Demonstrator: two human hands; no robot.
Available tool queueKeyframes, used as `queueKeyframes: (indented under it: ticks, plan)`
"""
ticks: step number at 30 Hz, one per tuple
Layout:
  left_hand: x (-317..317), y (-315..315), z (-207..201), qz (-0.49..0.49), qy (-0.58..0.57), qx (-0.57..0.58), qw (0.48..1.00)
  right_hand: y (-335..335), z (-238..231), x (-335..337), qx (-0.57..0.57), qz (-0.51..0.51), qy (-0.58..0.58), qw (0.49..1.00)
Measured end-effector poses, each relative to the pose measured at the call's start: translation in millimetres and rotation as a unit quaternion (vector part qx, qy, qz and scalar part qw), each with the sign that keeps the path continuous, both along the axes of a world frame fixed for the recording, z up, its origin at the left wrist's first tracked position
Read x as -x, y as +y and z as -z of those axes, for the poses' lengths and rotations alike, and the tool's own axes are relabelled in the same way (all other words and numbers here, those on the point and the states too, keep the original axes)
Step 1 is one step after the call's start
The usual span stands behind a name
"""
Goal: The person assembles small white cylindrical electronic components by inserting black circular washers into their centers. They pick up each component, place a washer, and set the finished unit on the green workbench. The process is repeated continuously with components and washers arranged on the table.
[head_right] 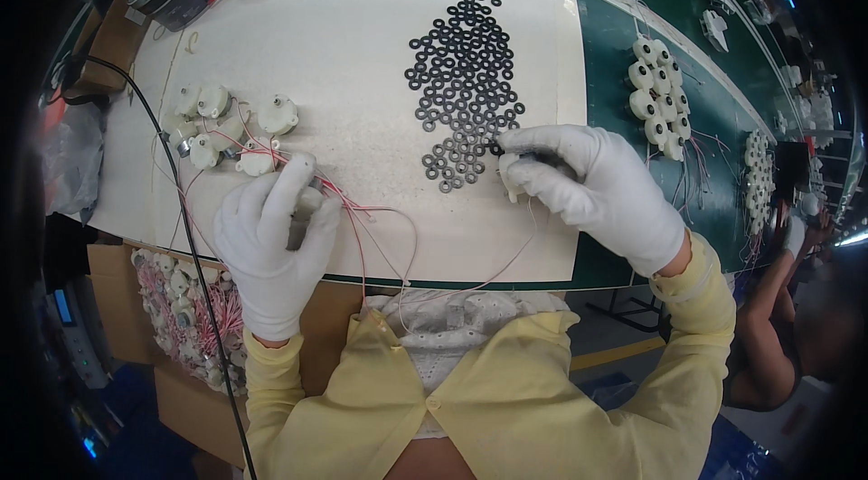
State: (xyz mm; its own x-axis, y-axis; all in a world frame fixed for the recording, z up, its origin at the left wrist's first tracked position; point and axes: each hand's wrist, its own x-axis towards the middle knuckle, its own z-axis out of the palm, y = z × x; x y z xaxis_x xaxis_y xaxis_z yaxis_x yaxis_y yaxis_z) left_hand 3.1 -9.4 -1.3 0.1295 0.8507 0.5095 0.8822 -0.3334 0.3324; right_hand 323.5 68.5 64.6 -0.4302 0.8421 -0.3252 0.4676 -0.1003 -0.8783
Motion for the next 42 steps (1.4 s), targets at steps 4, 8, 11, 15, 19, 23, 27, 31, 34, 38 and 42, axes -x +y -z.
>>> queueKeyframes:
  ticks: [4,8,11,15,19,23,27,31,34,38,42]
  plan:
    - [2,2,2,0.008,-0.008,-0.008,1.000,2,9,12,-0.309,-0.142,-0.152,0.928]
    - [3,2,4,0.008,-0.011,-0.005,1.000,-3,11,27,-0.450,-0.182,-0.258,0.836]
    - [1,3,1,0.002,-0.005,-0.005,1.000,-6,10,29,-0.464,-0.198,-0.295,0.811]
    - [2,0,2,0.001,-0.009,0.003,1.000,-12,-5,28,-0.460,-0.239,-0.338,0.785]
    - [2,1,0,0.001,-0.009,0.006,1.000,-26,-18,17,-0.399,-0.281,-0.385,0.783]
    - [1,2,0,0.001,-0.004,0.002,1.000,-31,-22,22,-0.408,-0.302,-0.415,0.755]
    - [0,9,3,0.010,-0.011,-0.033,0.999,-33,-21,26,-0.405,-0.325,-0.447,0.728]
    - [-2,8,3,-0.008,-0.001,-0.035,0.999,-24,-6,11,-0.415,-0.279,-0.341,0.796]
    - [-3,8,2,-0.010,0.007,-0.042,0.999,-30,-2,10,-0.444,-0.275,-0.364,0.771]
    - [-2,6,3,-0.007,0.006,-0.026,1.000,-47,-5,23,-0.496,-0.281,-0.439,0.695]
    - [-2,5,3,-0.003,-0.003,-0.034,0.999,-35,-6,18,-0.440,-0.258,-0.385,0.769]
